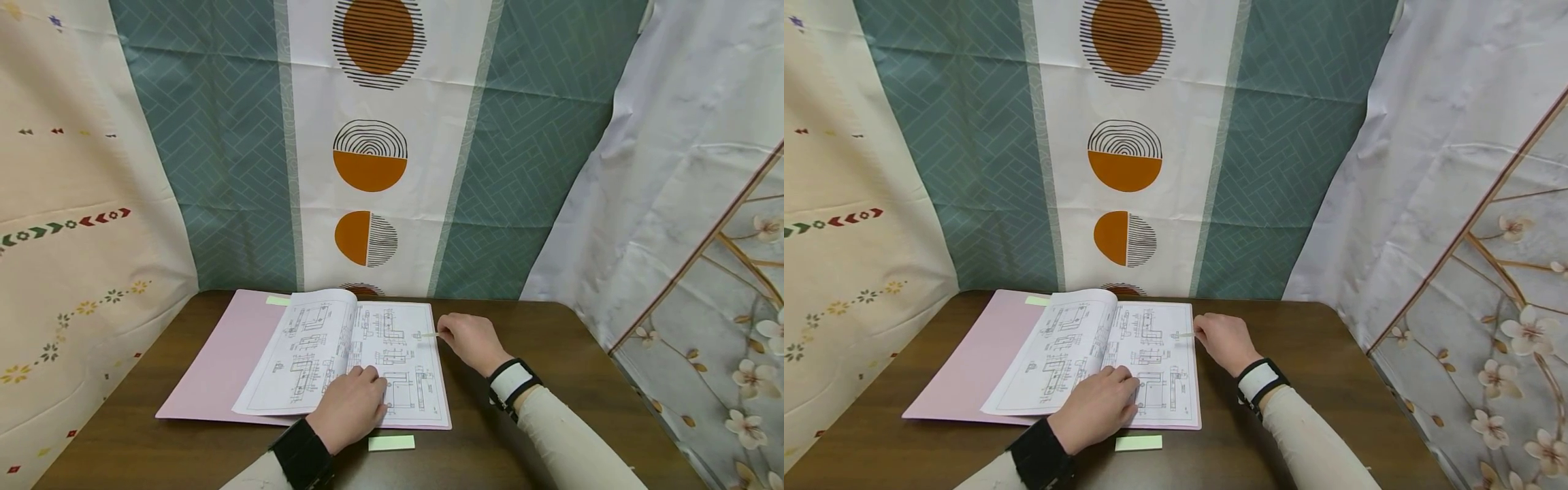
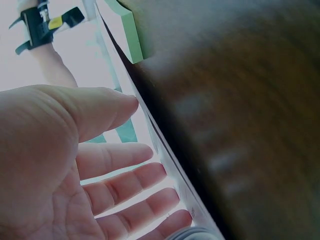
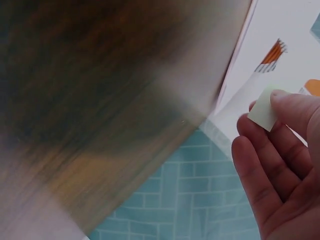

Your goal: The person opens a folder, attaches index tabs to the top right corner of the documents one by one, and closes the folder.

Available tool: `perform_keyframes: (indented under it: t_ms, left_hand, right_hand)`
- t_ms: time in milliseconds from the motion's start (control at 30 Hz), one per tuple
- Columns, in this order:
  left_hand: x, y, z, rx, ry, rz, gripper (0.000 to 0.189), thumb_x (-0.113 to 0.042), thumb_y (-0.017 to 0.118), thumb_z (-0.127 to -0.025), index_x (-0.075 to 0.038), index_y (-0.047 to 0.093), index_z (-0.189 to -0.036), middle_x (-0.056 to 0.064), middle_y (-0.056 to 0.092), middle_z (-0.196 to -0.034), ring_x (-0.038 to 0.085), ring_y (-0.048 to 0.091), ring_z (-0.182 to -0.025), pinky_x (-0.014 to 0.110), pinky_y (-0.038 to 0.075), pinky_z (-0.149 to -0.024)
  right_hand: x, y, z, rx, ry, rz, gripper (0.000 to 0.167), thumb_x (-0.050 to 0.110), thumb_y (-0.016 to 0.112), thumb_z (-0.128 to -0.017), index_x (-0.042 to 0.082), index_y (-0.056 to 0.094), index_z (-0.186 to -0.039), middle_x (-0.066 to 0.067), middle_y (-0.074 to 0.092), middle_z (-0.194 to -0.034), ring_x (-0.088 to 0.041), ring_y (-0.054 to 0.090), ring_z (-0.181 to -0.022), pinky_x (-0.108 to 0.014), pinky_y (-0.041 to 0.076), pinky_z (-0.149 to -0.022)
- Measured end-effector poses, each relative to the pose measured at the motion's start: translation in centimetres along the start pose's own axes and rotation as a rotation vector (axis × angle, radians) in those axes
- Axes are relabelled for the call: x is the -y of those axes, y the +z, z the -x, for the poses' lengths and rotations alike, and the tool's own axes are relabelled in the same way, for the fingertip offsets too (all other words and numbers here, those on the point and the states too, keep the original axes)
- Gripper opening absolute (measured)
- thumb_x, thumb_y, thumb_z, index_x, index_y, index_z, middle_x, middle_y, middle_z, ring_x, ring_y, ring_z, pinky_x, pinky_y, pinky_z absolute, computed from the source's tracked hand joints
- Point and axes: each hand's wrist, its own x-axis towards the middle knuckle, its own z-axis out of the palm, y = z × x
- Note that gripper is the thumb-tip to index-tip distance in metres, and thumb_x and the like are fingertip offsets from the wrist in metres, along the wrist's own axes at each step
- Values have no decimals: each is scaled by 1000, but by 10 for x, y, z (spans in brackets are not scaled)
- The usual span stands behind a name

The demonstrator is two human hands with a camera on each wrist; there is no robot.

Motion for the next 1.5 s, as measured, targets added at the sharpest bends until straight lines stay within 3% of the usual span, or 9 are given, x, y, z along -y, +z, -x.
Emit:
perform_keyframes:
  t_ms: [600, 1067, 1500]
  left_hand:
    - [-1, 0, -4, 43, -18, -15, 31, -34, 83, -97, -8, 80, -114, 7, 70, -105, 27, 67, -93, 41, 57, -76]
    - [-3, -2, -8, 103, -51, 2, 35, -36, 83, -98, -9, 80, -120, 8, 71, -111, 28, 67, -99, 43, 58, -83]
    - [-4, -1, -8, 119, -59, 2, 36, -38, 84, -98, -11, 80, -121, 6, 71, -110, 26, 66, -98, 41, 58, -82]
  right_hand:
    - [-28, 30, -31, -93, 27, 64, 13, 6, 90, -92, 17, 85, -98, 1, 78, -87, -18, 75, -77, -37, 61, -66]
    - [-37, 38, -48, -65, 71, 103, 10, 6, 86, -95, 16, 85, -96, 0, 75, -83, -18, 73, -73, -37, 59, -63]
    - [-42, 47, -55, -22, 22, 166, 9, 6, 87, -93, 14, 84, -95, -1, 74, -84, -20, 74, -75, -39, 61, -66]
